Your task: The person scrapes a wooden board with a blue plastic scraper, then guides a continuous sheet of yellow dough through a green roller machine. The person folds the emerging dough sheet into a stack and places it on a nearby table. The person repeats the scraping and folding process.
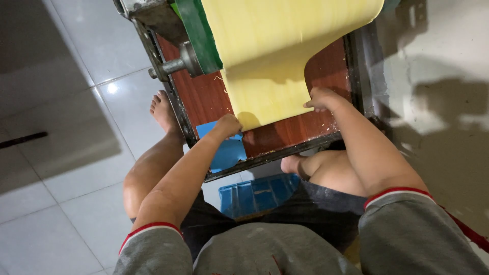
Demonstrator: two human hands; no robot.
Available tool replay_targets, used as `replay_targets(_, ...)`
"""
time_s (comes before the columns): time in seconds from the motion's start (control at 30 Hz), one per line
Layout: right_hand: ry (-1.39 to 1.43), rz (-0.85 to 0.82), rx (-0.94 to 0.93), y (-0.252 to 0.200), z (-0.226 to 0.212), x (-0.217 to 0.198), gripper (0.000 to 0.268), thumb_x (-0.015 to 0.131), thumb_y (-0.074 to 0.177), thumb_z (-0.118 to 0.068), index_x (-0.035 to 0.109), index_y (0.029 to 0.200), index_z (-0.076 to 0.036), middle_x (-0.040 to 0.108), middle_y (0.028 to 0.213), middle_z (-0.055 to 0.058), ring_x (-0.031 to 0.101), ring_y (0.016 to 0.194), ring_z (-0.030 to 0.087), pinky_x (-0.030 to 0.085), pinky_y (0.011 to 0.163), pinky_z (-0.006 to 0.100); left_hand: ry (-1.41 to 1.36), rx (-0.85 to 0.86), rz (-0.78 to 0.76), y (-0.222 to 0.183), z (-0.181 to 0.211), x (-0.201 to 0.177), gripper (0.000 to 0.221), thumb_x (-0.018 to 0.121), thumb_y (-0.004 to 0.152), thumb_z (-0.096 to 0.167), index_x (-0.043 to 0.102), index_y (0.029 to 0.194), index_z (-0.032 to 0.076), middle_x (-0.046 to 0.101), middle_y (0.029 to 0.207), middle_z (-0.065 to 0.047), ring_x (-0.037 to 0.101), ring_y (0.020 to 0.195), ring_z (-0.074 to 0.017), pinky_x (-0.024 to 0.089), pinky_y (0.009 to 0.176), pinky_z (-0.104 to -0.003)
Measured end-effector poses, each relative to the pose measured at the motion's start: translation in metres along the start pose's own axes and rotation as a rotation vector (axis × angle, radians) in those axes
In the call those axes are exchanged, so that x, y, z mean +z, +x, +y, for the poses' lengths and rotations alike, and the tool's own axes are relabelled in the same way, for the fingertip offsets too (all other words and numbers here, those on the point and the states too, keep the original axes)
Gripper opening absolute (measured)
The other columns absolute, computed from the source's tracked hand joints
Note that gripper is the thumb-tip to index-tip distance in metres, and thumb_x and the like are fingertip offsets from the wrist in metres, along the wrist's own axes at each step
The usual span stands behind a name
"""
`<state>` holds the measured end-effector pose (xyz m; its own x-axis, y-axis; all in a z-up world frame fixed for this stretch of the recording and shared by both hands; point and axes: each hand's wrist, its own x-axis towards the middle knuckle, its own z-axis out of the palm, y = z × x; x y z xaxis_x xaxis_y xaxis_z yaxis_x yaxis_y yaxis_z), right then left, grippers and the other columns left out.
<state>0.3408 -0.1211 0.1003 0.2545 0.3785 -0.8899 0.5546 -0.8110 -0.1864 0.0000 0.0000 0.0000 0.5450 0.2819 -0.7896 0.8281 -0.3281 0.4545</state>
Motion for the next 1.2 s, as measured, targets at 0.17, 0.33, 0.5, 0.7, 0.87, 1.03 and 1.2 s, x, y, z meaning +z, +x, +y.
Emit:
replay_targets(0.17,0.038,0.046,-0.020,0.010,0.009,0.004,0.037,0.074,0.085,-0.020,0.071,0.103,0.013,0.070,0.069,0.025,0.073,0.059,0.032,0.062,0.055,0.040,0.000,0.017,-0.015,0.039,-0.026,0.023,0.024,0.060,0.079,0.021,0.079,0.073,0.008,0.071,0.058,-0.012,0.073,0.051,-0.0276,0.062,0.063,-0.035)
replay_targets(0.33,0.005,0.081,-0.054,0.024,0.019,0.009,0.028,0.075,0.084,-0.013,0.072,0.100,0.010,0.069,0.066,0.024,0.072,0.056,0.030,0.062,0.051,0.039,-0.046,0.011,0.056,-0.003,0.000,-0.003,0.022,0.064,0.078,0.018,0.083,0.085,0.009,0.071,0.062,-0.014,0.073,0.055,-0.0326,0.062,0.065,-0.038)
replay_targets(0.5,-0.213,0.174,0.021,0.010,-0.003,-0.006,0.062,0.082,0.081,-0.038,0.069,0.132,-0.005,0.071,0.122,0.025,0.067,0.118,0.036,0.057,0.093,0.048,0.003,-0.006,0.067,-0.019,0.016,-0.032,0.071,0.067,0.082,0.030,0.053,0.138,-0.013,0.069,0.127,-0.026,0.068,0.119,-0.0390,0.053,0.104,-0.049)
replay_targets(0.7,0.061,0.562,-0.003,-0.061,-0.041,-0.074,0.074,0.084,0.078,-0.065,0.036,0.054,-0.015,0.037,0.050,0.002,0.034,0.049,0.015,0.028,0.046,0.041,-0.394,0.132,0.714,-0.051,0.076,-0.114,0.107,0.086,0.060,0.070,0.048,0.140,0.008,0.057,0.138,-0.018,0.054,0.126,-0.0382,0.043,0.105,-0.047)
replay_targets(0.87,0.704,0.786,-0.714,-0.078,-0.032,-0.088,0.038,0.086,0.098,-0.011,0.049,0.102,-0.014,0.049,0.102,-0.003,0.048,0.093,0.008,0.041,0.087,0.028,-0.595,0.398,0.759,-0.117,0.115,-0.161,0.074,0.077,0.075,0.062,0.038,0.112,0.012,0.029,0.110,-0.009,0.029,0.101,-0.0276,0.028,0.084,-0.046)
replay_targets(1.03,0.803,0.739,-0.807,-0.075,-0.011,-0.089,0.024,0.083,0.101,-0.011,0.070,0.120,-0.013,0.070,0.125,-0.002,0.066,0.112,0.007,0.061,0.112,0.024,-0.686,0.682,0.863,-0.108,0.112,-0.159,0.025,0.079,0.085,0.036,0.080,0.100,0.015,0.081,0.103,-0.003,0.075,0.094,-0.0192,0.054,0.070,-0.036)
replay_targets(1.2,0.437,0.546,-0.538,-0.103,-0.016,-0.092,0.026,0.076,0.098,-0.014,0.069,0.121,-0.006,0.066,0.125,0.003,0.057,0.112,0.010,0.044,0.106,0.024,-0.457,0.305,0.391,-0.087,0.100,-0.158,0.062,0.075,0.079,0.061,0.039,0.067,0.012,0.039,0.067,-0.002,0.036,0.062,-0.0150,0.024,0.058,-0.037)
